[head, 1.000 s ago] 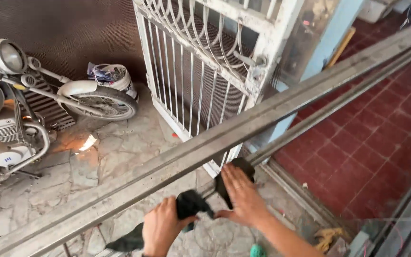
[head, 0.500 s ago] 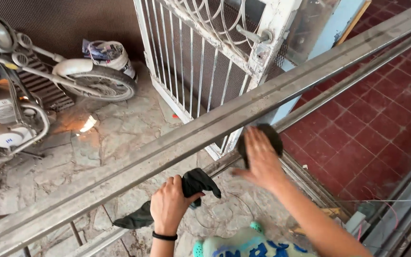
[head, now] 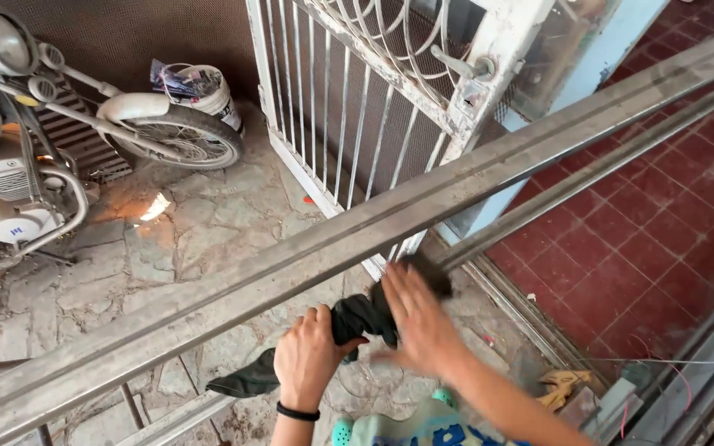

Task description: Sanding long metal bars manually using an abrasive block to prepare the surface.

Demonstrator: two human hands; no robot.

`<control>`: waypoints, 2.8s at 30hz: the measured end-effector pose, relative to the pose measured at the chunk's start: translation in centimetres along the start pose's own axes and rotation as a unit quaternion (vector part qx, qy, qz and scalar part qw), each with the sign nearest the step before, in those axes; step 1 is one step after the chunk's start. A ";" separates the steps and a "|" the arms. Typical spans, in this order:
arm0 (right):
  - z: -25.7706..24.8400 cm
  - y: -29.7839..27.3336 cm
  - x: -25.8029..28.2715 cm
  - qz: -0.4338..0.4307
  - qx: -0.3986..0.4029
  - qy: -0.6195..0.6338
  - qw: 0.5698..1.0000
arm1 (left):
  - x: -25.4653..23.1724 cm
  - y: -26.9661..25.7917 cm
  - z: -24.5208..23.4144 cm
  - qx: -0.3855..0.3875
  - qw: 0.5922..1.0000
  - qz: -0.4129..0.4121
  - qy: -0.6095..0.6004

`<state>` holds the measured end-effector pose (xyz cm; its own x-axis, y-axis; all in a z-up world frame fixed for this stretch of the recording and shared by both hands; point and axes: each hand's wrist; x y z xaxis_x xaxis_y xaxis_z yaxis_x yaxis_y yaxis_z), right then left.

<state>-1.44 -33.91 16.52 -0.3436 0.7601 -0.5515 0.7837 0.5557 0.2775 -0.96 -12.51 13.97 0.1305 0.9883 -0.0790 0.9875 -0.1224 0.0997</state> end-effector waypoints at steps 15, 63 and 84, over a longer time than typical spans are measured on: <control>-3.3 -0.2 -2.0 0.128 0.168 0.375 0.903 | 0.3 -0.1 1.2 -0.044 0.999 0.023 0.003; 4.6 0.5 -6.4 0.249 0.073 0.201 0.945 | 1.2 0.8 6.1 -0.019 0.999 0.014 0.028; 7.5 -5.1 -13.7 0.207 0.088 0.276 0.934 | 1.4 0.6 3.6 0.065 0.995 -0.028 0.072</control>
<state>3.16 -49.63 16.74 -0.1676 0.9828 0.0774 0.9651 0.1475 0.2166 0.13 -11.53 10.35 0.0702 0.9956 0.0629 0.9972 -0.0684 -0.0309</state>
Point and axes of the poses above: each hand's wrist, its own y-axis towards the middle knuckle, its own z-axis out of the palm, x = y × z, and after that the axes turned 5 degrees about -z, right-handed
